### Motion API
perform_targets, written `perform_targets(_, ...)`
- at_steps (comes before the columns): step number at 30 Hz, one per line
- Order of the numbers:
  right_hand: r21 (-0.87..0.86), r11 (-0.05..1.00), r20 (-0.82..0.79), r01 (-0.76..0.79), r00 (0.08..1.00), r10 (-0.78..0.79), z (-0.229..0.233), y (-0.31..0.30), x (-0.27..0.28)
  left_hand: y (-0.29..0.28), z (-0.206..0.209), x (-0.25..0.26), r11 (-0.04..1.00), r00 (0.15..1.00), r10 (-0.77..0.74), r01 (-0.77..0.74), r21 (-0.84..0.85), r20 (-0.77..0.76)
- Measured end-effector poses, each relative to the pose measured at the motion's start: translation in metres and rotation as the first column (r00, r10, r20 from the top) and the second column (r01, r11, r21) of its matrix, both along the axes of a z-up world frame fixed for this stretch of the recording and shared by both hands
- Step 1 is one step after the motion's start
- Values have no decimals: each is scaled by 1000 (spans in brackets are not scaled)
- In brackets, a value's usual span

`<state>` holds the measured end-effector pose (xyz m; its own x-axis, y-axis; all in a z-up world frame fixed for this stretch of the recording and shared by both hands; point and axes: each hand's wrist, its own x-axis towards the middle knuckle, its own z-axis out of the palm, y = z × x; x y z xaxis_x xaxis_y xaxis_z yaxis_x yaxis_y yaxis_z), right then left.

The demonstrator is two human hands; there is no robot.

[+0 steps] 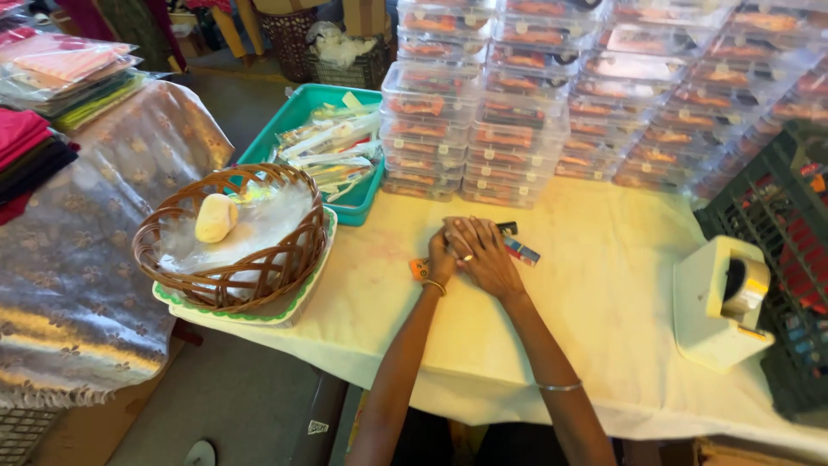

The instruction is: The person arranges small packaged items on a table, places them into a clear plastic container, and stacks the container with others. They then pick up a small orange packet, wipe it with a cloth, and place it into a plastic bag.

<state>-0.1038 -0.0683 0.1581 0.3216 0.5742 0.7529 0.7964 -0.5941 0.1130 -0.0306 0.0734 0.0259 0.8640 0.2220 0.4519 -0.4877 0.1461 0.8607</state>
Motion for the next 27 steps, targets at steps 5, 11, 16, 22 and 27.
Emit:
perform_targets(5,-218,941,201,259,955,-216,-22,-11,0,4,-20,5,955,987,-161,156,-253,0)
perform_targets(11,-141,904,148,404,911,-384,-19,-28,3,12,35,-35,953,994,-88,65,-295,-66)
perform_targets(16,-56,940,48,338,941,-336,-26,-37,2,12,66,-64,954,963,-201,152,-259,-177)
perform_targets(22,-144,956,91,255,966,-244,-36,-34,1,19,14,-40,911,899,-401,371,-183,-177)
perform_targets(27,-132,959,58,249,968,-244,-11,-29,-8,21,2,-30,922,926,-363,343,-179,-98)
